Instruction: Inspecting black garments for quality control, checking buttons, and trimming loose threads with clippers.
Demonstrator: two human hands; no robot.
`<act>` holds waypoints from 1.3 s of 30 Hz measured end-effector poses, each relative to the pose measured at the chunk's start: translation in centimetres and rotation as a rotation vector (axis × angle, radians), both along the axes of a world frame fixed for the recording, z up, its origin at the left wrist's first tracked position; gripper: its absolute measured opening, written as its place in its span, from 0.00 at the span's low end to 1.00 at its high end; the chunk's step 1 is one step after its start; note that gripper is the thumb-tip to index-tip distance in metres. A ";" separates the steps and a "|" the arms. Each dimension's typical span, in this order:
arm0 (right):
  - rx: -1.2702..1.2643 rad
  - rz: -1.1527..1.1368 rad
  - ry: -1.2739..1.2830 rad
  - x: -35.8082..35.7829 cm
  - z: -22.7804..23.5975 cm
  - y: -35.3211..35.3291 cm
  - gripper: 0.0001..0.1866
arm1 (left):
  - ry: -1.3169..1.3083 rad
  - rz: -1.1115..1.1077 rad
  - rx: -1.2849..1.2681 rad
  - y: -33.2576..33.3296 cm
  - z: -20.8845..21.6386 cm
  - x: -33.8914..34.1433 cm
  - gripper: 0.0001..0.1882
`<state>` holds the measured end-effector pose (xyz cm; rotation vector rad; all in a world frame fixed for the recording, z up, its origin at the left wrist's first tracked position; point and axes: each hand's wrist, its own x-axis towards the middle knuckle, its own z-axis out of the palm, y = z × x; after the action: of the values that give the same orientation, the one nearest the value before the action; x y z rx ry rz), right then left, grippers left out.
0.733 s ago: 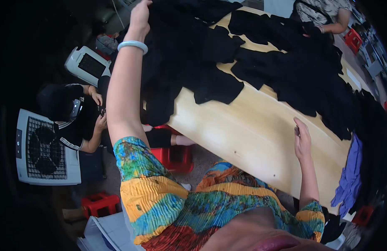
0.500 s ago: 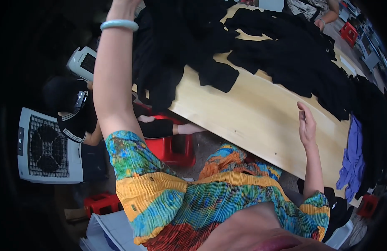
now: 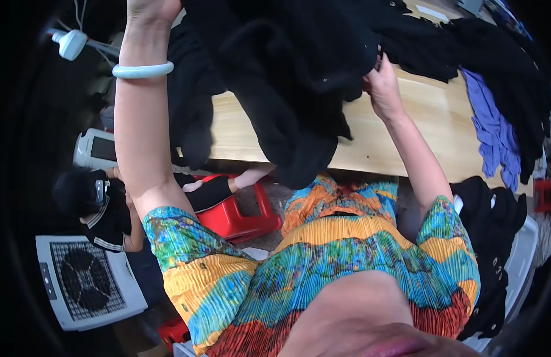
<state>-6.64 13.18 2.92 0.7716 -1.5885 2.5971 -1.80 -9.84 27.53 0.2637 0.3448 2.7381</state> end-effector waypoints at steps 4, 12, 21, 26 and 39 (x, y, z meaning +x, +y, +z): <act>-0.117 0.113 -0.147 0.9 1.3 1.5 0.11 | -0.062 -0.051 -0.052 2.8 -0.4 -0.6 0.05; -0.397 -0.020 -0.130 1.6 7.3 8.3 0.07 | 0.442 0.664 -0.727 1.6 -5.8 -3.4 0.06; 0.189 0.026 -0.273 1.1 -1.2 6.1 0.28 | 0.198 0.883 -2.093 -0.6 -27.8 -4.0 0.18; 0.427 0.235 -0.165 2.2 -4.3 2.3 0.28 | 0.764 0.607 -1.965 10.3 -31.8 2.4 0.38; 1.213 -0.327 -0.125 -3.5 -13.5 14.1 0.31 | 0.466 0.682 -2.371 16.8 -33.6 0.3 0.50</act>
<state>-10.15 27.24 -10.62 0.2355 -2.9538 1.2759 -1.48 6.93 -6.06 0.0136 3.3180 0.7637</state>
